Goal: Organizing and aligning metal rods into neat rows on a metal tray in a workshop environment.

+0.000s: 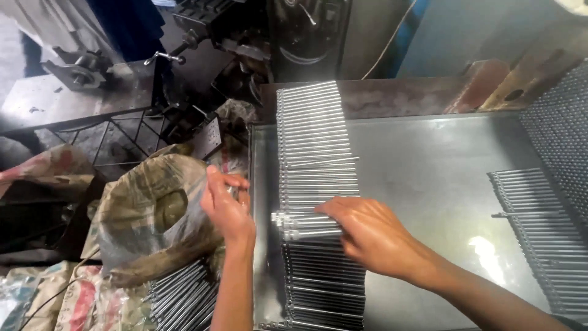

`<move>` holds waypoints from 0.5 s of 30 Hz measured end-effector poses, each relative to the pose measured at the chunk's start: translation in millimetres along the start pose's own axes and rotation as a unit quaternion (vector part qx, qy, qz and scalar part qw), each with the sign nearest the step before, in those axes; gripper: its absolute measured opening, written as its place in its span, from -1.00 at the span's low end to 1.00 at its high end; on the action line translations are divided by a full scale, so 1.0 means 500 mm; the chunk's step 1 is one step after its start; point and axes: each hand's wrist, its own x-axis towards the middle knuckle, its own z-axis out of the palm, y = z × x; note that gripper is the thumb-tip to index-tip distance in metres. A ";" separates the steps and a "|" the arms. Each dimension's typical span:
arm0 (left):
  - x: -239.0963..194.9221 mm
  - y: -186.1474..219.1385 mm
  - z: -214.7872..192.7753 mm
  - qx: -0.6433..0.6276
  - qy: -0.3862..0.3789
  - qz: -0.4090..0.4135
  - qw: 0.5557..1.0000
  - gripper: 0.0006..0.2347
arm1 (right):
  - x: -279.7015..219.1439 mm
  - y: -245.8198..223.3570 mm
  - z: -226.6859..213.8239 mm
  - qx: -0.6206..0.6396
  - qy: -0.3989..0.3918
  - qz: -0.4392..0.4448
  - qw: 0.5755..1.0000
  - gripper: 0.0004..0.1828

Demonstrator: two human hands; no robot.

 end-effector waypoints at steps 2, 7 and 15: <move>-0.013 -0.002 0.008 0.057 -0.056 0.001 0.997 -0.56 | 0.025 0.003 -0.012 -0.032 -0.020 0.020 0.999 -0.42; -0.038 -0.030 0.003 0.151 -0.152 -0.025 0.976 -0.51 | 0.082 0.114 0.076 -0.255 0.043 -0.017 0.966 -0.53; -0.041 -0.035 -0.006 0.132 -0.134 -0.064 0.980 -0.50 | 0.040 -0.036 -0.019 -0.021 -0.011 0.069 0.997 -0.48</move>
